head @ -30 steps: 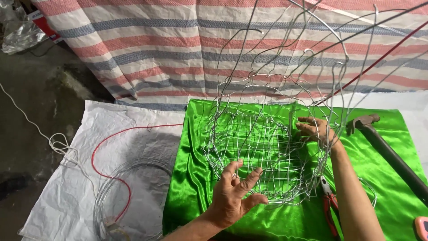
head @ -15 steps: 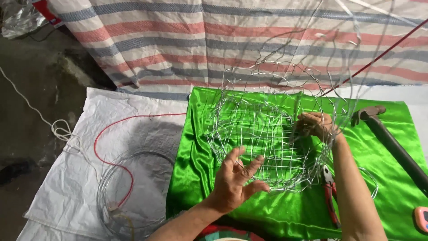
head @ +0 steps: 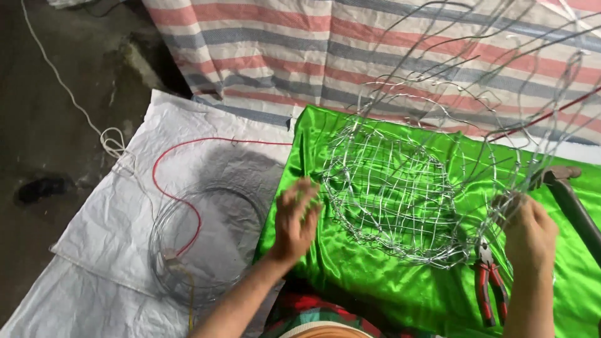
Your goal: Manually weaving and twisting metal wires to construct a wire mesh basket or trap.
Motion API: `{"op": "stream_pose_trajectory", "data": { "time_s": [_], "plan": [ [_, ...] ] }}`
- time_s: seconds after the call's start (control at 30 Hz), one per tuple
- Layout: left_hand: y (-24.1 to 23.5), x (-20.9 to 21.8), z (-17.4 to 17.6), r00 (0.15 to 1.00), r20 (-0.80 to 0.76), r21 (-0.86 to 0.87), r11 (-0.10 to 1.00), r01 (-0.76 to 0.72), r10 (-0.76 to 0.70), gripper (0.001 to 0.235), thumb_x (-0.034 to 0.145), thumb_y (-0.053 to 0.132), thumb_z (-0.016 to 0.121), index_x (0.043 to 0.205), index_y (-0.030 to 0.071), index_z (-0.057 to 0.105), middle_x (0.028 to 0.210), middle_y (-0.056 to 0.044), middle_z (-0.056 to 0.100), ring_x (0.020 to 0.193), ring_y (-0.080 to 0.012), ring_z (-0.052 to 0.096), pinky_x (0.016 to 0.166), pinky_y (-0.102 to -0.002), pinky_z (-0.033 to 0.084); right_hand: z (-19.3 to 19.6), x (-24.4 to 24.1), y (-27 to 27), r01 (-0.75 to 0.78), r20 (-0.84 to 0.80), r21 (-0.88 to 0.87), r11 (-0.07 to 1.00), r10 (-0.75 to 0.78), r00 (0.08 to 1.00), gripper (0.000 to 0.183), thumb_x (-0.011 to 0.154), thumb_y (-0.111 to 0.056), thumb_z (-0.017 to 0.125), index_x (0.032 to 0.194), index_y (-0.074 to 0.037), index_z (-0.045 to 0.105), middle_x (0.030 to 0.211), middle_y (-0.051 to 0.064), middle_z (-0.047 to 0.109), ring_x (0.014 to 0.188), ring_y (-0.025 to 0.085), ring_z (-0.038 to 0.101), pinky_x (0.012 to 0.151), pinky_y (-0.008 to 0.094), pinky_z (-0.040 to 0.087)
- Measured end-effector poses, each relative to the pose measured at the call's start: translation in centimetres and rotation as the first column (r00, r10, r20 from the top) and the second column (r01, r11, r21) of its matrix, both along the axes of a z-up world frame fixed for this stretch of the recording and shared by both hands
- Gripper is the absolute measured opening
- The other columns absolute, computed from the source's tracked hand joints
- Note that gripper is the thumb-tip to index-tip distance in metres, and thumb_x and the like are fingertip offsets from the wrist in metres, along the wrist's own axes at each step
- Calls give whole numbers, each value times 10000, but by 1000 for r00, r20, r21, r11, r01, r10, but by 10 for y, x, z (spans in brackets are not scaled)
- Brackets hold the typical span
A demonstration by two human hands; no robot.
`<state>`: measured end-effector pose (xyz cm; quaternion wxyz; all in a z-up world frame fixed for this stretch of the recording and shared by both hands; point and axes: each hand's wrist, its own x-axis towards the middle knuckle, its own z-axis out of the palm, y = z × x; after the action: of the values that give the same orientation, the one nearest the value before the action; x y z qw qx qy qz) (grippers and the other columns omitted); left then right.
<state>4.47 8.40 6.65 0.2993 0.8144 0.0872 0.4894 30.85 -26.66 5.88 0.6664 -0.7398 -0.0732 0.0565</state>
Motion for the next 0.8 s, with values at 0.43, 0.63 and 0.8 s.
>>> {"op": "stream_pose_trajectory", "data": {
  "time_s": [0.43,0.63,0.8],
  "plan": [
    [43,62,-54,860,164,-694,562,449,-484,494,959,591,577,1042,137,755,1414,-118,613,967,-148,621,752,-322,530,110,-116,68,-71,215,-185,980,111,970,698,920,-55,485,1557,106,248,1555,421,315,1465,523,314,1127,618,328],
    [38,58,-66,803,294,-703,451,550,-519,301,997,380,640,1206,177,715,1322,-44,696,1044,-186,703,940,-362,607,92,-103,60,-106,205,-77,991,120,971,671,963,-37,488,1567,164,275,1487,424,386,1233,452,459,921,536,444],
    [28,58,-57,779,373,-628,481,611,-504,243,1026,241,634,1228,118,689,1204,-46,724,1009,-166,705,953,-308,607,93,-93,51,-87,224,104,991,62,973,617,943,105,405,1543,-19,476,1382,85,557,1207,145,544,982,282,490]
  ]
}}
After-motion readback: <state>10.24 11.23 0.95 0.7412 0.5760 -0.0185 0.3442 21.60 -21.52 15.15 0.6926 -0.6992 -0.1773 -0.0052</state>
